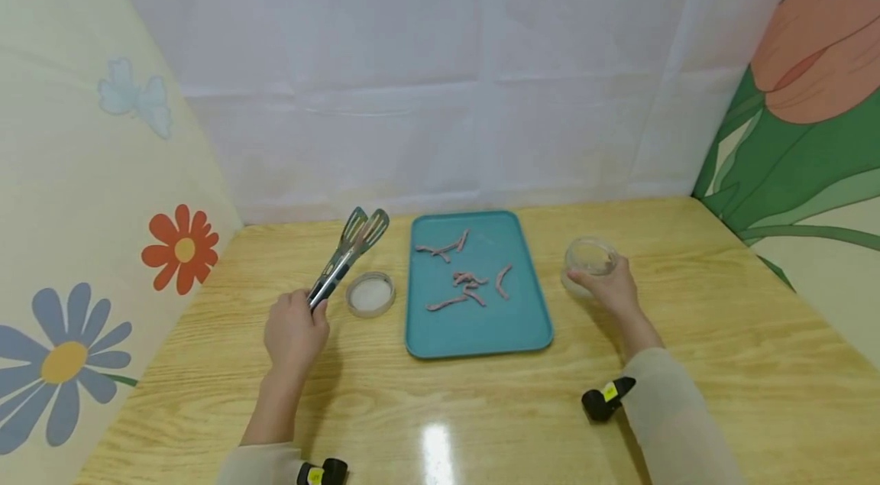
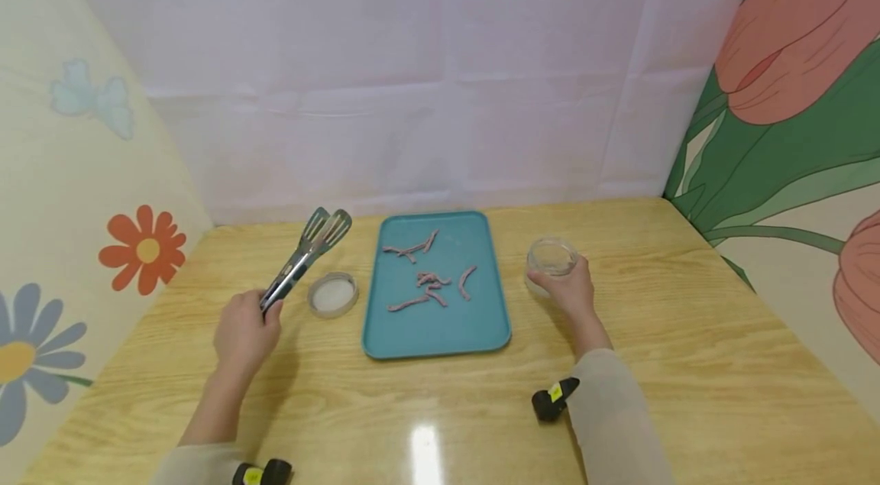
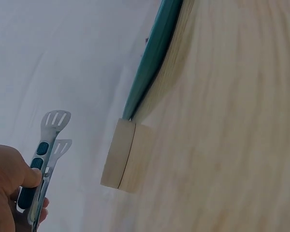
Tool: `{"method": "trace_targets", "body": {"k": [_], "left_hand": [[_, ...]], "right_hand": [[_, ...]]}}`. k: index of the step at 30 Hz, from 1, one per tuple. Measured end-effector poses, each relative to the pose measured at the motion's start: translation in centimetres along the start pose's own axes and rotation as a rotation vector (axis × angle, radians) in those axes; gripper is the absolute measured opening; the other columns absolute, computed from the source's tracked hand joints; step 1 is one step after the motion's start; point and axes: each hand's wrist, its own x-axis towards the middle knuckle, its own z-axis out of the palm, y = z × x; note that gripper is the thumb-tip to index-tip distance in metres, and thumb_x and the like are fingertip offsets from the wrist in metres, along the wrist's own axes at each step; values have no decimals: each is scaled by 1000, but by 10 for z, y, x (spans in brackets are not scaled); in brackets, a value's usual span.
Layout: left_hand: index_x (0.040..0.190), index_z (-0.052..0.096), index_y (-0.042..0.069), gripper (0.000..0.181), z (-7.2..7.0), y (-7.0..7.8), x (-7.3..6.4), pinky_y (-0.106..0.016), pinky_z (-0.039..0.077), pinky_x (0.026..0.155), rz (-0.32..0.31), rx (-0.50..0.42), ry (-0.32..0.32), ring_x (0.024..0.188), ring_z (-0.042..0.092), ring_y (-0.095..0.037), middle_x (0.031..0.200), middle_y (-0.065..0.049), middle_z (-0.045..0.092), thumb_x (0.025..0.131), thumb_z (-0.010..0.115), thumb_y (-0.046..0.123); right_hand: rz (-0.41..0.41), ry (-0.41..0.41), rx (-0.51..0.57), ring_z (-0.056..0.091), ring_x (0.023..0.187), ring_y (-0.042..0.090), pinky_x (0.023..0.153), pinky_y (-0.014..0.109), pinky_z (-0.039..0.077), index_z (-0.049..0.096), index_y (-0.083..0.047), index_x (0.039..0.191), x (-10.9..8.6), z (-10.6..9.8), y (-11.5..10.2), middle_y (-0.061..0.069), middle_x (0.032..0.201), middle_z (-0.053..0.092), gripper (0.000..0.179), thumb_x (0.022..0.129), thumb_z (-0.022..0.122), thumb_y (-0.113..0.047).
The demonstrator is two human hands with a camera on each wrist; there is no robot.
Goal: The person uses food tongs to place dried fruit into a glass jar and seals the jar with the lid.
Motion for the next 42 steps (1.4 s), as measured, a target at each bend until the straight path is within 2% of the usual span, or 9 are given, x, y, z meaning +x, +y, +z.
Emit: {"method": "trace_targets", "body": {"k": [4,10,17,25,34,42], "left_hand": [[102,49,-14,30,1,4,0,-42,37,59,28,-1,-36,75,47,-35,84,-23,49,84,51,10],[101,48,-15,31,3,8,-2,-43,38,61,91,13,-49,76,47,-36,86,-24,49,83,52,10],[100,48,-14,32,4,9,-6,-38,37,55,181,-12,-65,70,45,-30,83,-21,48,84,52,13],[101,49,-9,33,5,11,-9,-32,35,50,172,-42,-101,68,41,-23,85,-15,47,85,51,20],[100,51,-7,32,3,9,-12,-29,32,49,207,-35,-99,65,39,-20,78,-9,44,83,54,21],[95,54,-5,31,2,8,-14,-31,33,48,252,-55,-34,62,41,-20,74,-8,46,82,59,22]], "right_hand": [[0,5,-1,23,118,41,92,47,24,7,5,134,0,1,1,29,131,21,98,70,70,-34],[-12,7,-1,23,118,41,92,48,25,7,5,134,1,1,2,29,131,21,97,70,70,-34],[-16,9,-8,24,118,41,92,48,25,7,5,134,1,1,2,30,131,21,97,71,69,-35],[-25,23,4,25,117,40,92,47,25,8,6,133,1,2,3,30,130,22,97,70,70,-33],[-16,18,-3,24,117,41,92,47,24,7,7,133,1,2,2,31,130,22,97,71,70,-33],[-19,27,-5,25,117,40,92,46,25,8,6,133,1,1,3,30,130,23,97,70,70,-34]]}}
